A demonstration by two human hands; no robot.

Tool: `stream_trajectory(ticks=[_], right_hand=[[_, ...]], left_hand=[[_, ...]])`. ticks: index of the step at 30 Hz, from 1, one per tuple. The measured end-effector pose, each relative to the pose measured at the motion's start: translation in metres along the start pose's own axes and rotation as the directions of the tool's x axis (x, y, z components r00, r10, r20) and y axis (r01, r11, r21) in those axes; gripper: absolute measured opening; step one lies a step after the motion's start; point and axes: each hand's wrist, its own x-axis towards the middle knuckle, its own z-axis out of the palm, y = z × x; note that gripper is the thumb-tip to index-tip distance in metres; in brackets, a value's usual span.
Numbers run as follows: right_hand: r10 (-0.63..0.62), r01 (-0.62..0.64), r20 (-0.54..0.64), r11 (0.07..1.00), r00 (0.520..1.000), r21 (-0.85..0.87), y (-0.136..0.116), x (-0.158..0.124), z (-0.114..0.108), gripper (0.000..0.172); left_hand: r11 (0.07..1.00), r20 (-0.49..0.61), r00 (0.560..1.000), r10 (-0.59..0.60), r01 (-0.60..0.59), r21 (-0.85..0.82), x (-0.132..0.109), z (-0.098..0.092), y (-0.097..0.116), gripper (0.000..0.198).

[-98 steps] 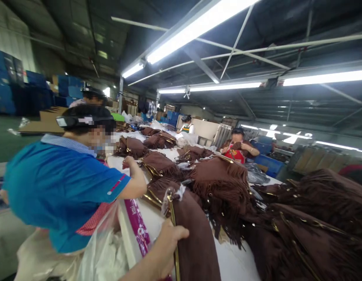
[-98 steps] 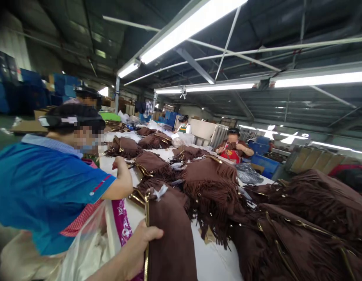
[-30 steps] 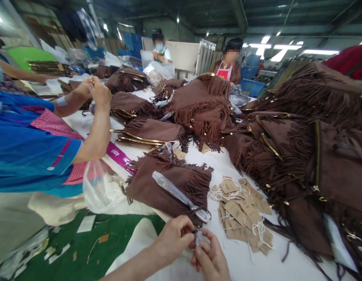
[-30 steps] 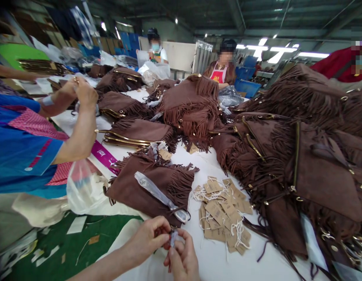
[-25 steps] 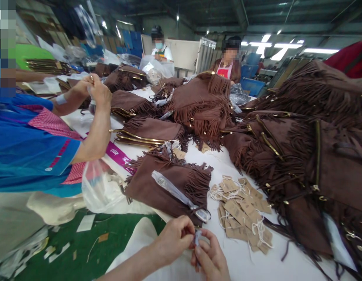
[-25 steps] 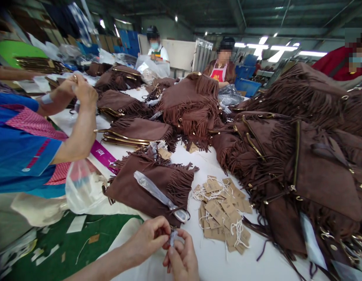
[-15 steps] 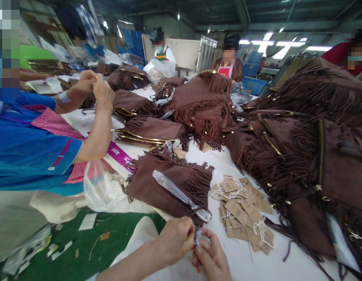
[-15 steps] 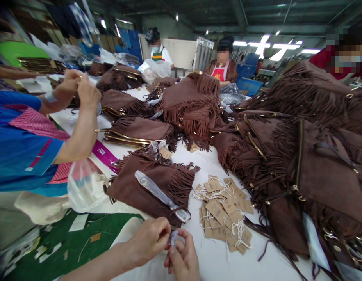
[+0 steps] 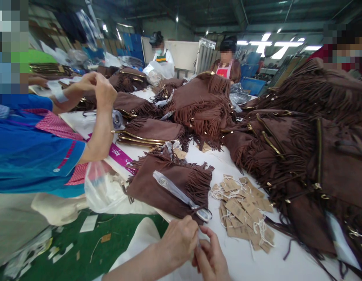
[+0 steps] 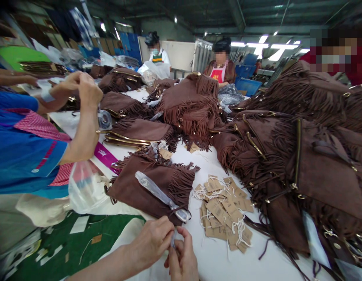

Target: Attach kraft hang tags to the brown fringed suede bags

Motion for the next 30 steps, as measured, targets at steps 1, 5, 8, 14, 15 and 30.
stream_trajectory(ticks=[1, 5, 8, 14, 15, 30], right_hand=[[0.006, -0.006, -0.006, 1.000, 1.000, 0.004, 0.000, 0.000, 0.000, 0.053], [0.045, -0.043, -0.010, 0.990, 0.999, 0.132, -0.007, -0.001, 0.001, 0.052], [0.104, -0.111, 0.039, 0.952, 0.994, 0.284, -0.013, 0.002, 0.000, 0.052], [0.212, -0.251, 0.135, 0.836, 0.968, 0.488, -0.019, 0.008, -0.007, 0.053], [0.225, -0.262, 0.136, 0.821, 0.965, 0.507, -0.019, 0.008, -0.008, 0.053], [0.219, -0.266, 0.151, 0.822, 0.964, 0.504, -0.015, 0.005, -0.006, 0.049]], left_hand=[[1.000, 0.008, 1.000, 0.003, -0.003, 0.014, 0.000, 0.001, -0.002, 0.019], [0.999, -0.007, 1.000, 0.023, -0.023, 0.037, 0.000, 0.005, -0.008, 0.017], [1.000, -0.028, 1.000, -0.003, 0.003, 0.004, -0.001, 0.010, -0.009, 0.017], [0.963, -0.006, 0.973, -0.230, 0.226, -0.150, 0.001, 0.009, -0.004, 0.022], [0.945, -0.010, 0.965, -0.260, 0.252, -0.209, 0.000, 0.008, -0.003, 0.021], [0.626, 0.019, 0.924, -0.383, 0.274, -0.730, -0.007, 0.016, 0.007, 0.005]])
